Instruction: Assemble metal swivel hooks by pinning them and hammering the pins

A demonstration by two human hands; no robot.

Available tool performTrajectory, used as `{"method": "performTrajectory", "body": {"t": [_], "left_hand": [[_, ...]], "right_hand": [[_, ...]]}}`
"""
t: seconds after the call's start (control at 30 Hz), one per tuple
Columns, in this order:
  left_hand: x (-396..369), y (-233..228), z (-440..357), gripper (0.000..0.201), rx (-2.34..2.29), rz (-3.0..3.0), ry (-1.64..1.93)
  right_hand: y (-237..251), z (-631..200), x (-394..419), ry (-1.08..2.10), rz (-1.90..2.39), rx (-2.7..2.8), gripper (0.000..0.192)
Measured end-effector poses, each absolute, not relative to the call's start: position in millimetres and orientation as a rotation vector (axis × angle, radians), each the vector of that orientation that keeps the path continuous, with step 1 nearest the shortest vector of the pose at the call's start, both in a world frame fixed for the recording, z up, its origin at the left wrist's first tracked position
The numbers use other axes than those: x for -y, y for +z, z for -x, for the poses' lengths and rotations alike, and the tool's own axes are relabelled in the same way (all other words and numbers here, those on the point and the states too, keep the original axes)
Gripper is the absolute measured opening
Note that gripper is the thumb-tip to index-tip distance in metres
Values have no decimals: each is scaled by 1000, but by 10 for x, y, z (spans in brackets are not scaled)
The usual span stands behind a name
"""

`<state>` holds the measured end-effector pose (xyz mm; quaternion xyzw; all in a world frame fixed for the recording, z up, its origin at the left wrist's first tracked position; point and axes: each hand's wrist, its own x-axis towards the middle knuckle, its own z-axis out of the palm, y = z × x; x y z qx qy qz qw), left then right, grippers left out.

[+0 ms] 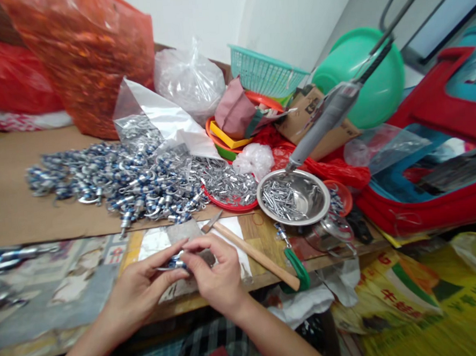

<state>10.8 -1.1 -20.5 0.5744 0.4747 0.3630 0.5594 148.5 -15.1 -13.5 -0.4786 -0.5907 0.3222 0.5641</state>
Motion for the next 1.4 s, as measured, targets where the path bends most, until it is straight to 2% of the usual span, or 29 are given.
{"method": "performTrajectory", "body": {"t": [0.2, 0.37, 0.53, 0.63, 0.77, 0.87, 0.93, 1.07, 1.27, 1.4], "left_hand": [[25, -167, -76, 38, -1164, -1367, 883], [38, -168, -66, 44, -1171, -1448, 1104], [52, -170, -76, 11, -1100, -1429, 1160], [72, -154, -75, 7, -1120, -1323, 1152], [104, -151, -66, 6, -1081, -1015, 1105], [118, -157, -65, 14, -1069, -912, 1097], [116, -155, -61, 15, -1110, -971, 1104], [103, -128, -32, 14, -1153, -1197, 1099], [123, -55, -12, 14, -1188, -1370, 1111], [128, -45, -53, 11, -1246, -1297, 1158]], "right_hand": [[-244, -1427, 189, 952, 979, 1226, 6], [-293, -1448, 212, 966, 878, 1208, 8], [-289, -1445, 251, 850, 826, 1279, 12], [-293, -1441, 284, 832, 885, 1308, 12], [-290, -1494, 316, 491, 982, 1618, 28], [-256, -1560, 310, 146, 843, 1941, 29], [-222, -1592, 298, 27, 759, 2057, 30], [-192, -1615, 285, 13, 763, 2055, 29], [-241, -1627, 294, 49, 917, 1884, 42], [-196, -1639, 290, -12, 843, 1957, 38]]}}
